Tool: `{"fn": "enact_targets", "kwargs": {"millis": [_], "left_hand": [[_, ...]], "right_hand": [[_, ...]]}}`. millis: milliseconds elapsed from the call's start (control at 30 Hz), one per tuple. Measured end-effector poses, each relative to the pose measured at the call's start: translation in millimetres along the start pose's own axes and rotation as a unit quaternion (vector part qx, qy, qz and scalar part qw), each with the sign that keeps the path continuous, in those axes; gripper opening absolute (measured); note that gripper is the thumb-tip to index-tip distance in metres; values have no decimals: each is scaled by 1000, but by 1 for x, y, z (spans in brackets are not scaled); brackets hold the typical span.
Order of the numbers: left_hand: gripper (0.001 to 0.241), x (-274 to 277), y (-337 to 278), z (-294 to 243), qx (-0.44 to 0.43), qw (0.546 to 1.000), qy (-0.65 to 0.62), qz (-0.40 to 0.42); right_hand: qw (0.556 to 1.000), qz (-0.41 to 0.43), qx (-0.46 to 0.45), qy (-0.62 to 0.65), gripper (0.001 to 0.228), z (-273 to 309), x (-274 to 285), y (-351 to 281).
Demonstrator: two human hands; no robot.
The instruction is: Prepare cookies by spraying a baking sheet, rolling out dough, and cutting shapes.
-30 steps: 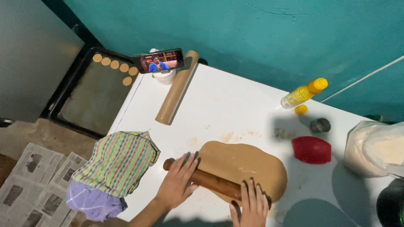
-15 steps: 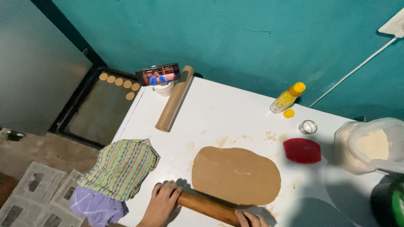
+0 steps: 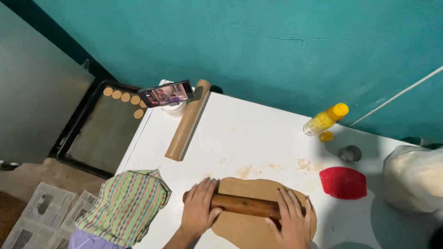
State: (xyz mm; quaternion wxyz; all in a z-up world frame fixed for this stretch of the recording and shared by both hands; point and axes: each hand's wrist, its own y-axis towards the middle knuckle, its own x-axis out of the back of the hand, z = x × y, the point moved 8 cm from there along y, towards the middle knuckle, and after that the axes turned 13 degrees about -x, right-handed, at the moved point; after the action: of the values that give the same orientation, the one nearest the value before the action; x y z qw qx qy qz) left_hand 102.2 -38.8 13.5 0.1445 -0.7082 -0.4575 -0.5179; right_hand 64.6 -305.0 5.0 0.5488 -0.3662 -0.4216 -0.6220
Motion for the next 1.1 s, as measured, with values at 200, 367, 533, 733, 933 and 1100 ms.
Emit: {"fn": "enact_targets", "kwargs": {"millis": [200, 367, 533, 733, 933, 1100], "left_hand": [[72, -19, 90, 68, 68, 996, 40, 38], [57, -14, 118, 110, 127, 988, -34, -77], [56, 18, 83, 61, 45, 997, -44, -51], [98, 0, 91, 24, -113, 988, 32, 96], [76, -4, 109, 53, -46, 978, -23, 201], [60, 11, 59, 43, 11, 991, 14, 134]], "right_hand": [[991, -15, -81, -109, 75, -32, -31, 104], [989, -11, -134, 56, 57, -55, -27, 146], [995, -63, -29, 65, 49, -22, 26, 102], [986, 111, 6, -120, 81, -2, 5, 115], [954, 237, -131, -129, 58, -27, -6, 157], [995, -98, 25, 9, 58, -7, 52, 138]]}}
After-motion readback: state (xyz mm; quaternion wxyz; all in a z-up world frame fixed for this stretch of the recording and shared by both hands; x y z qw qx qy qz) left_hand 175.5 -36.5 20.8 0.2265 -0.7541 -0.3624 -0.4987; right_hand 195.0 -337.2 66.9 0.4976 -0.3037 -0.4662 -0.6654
